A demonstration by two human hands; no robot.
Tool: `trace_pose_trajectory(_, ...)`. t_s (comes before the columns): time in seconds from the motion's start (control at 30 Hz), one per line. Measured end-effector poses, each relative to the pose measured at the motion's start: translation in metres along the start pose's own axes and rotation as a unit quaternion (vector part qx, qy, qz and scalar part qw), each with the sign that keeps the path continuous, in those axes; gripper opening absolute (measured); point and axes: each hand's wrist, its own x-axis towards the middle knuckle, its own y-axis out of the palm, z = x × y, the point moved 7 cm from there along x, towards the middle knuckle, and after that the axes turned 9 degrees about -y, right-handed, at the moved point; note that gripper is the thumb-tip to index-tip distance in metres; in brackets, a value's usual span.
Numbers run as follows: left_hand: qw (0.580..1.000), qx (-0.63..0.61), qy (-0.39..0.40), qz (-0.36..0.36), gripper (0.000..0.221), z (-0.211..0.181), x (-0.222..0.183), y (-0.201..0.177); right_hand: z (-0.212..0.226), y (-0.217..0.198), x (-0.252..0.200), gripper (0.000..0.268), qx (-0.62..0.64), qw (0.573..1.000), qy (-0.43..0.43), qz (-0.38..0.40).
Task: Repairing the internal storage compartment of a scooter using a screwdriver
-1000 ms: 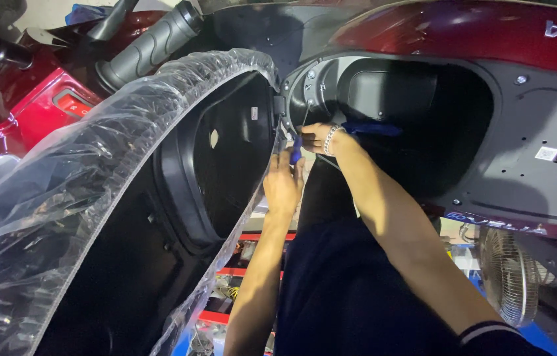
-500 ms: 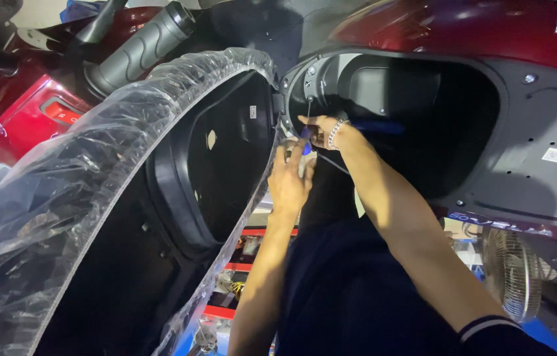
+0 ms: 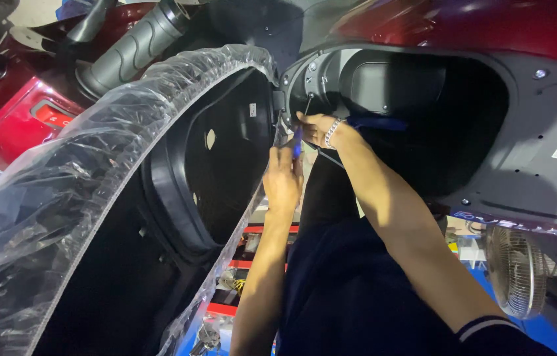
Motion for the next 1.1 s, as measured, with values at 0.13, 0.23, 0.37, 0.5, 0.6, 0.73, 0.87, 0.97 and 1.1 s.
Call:
trace_pose_trajectory(0.13,0.987,0.126,-0.097,0.004,0.057,0.023,0.002,0.017,-0.009,-0.014,0.008,0.038,0.060,0.998,0.008,0.013)
trace_pose_trajectory(0.23,0.963,0.130,-0.184,0.146,0.068,0.011,0.011,-0.001,-0.019,-0.022,0.025,0.039,0.024,0.999,0.002,0.022)
trace_pose_trajectory(0.37,0.990,-0.030,-0.042,0.129,0.046,-0.018,0.008,-0.017,-0.029,-0.028,0.045,0.046,0.005,1.000,0.017,-0.007)
trace_pose_trajectory(0.5,0.995,0.029,-0.059,0.068,0.032,0.012,0.004,0.017,-0.014,-0.014,0.016,0.034,0.040,0.998,0.017,0.041)
trace_pose_trajectory(0.6,0.986,0.077,-0.120,0.085,0.043,0.019,0.007,0.028,-0.015,-0.020,0.022,0.029,0.043,0.997,0.023,0.062)
trace_pose_trajectory(0.73,0.994,-0.003,-0.070,0.082,0.042,-0.009,0.011,0.012,-0.015,-0.024,0.023,0.024,0.042,0.997,0.030,0.051)
trace_pose_trajectory(0.87,0.992,0.002,-0.021,0.121,0.042,-0.032,0.006,0.003,-0.019,-0.031,0.042,0.025,-0.019,0.999,0.020,0.040)
trace_pose_trajectory(0.97,0.993,0.033,-0.046,0.099,0.024,-0.011,0.001,0.024,-0.023,-0.031,0.040,0.024,-0.039,0.998,0.032,0.022)
trace_pose_trajectory(1.1,0.988,0.061,-0.109,0.095,0.034,0.007,0.007,0.034,-0.011,-0.018,0.017,0.025,0.066,0.996,0.039,0.047)
